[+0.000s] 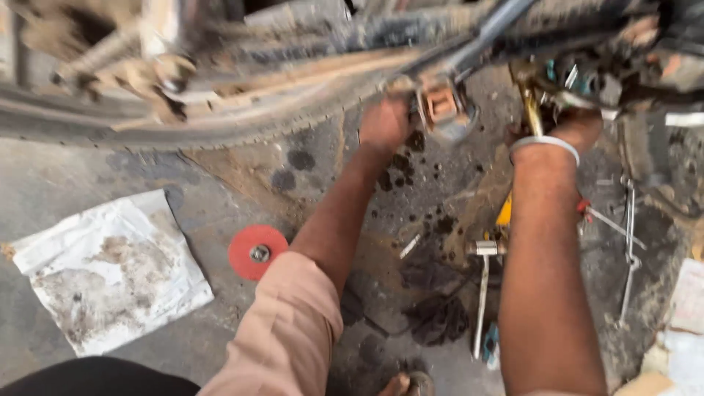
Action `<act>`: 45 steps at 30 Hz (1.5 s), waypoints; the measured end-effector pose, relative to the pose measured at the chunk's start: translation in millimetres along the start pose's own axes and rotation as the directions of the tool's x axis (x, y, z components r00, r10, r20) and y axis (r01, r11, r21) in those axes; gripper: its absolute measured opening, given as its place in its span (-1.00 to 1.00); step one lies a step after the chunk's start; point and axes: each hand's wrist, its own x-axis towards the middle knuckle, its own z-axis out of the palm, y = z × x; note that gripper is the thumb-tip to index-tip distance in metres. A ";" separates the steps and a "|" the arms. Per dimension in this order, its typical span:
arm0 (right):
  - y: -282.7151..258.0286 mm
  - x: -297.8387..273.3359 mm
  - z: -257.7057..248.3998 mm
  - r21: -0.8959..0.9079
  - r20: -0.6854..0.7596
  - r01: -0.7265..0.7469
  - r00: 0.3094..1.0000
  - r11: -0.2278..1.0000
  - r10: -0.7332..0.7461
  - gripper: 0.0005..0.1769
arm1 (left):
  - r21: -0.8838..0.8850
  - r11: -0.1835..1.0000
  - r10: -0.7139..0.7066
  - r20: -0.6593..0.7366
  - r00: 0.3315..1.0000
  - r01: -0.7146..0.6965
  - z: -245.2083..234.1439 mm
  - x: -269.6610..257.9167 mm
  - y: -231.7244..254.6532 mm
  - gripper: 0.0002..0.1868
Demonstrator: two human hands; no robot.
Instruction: Repairing and assembling mechanical parts on a motorcycle near the rear suspension.
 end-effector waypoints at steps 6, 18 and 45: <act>-3.0 13.6 1.6 -0.089 0.153 0.052 0.987 0.995 -0.038 -0.50 | -0.077 0.997 -0.040 -0.101 0.994 0.032 -25.5 -24.9 21.3 -0.68; 10.0 5.7 -10.9 0.234 0.283 0.101 0.944 0.967 -0.167 -0.59 | -0.003 0.991 -0.133 -0.042 0.990 0.133 -37.8 -39.1 27.2 -0.73; 58.6 33.7 -68.9 0.180 0.281 0.063 0.953 0.982 -0.113 -0.48 | -0.205 0.970 0.143 0.030 0.989 -0.134 -33.8 -18.7 -1.7 -0.36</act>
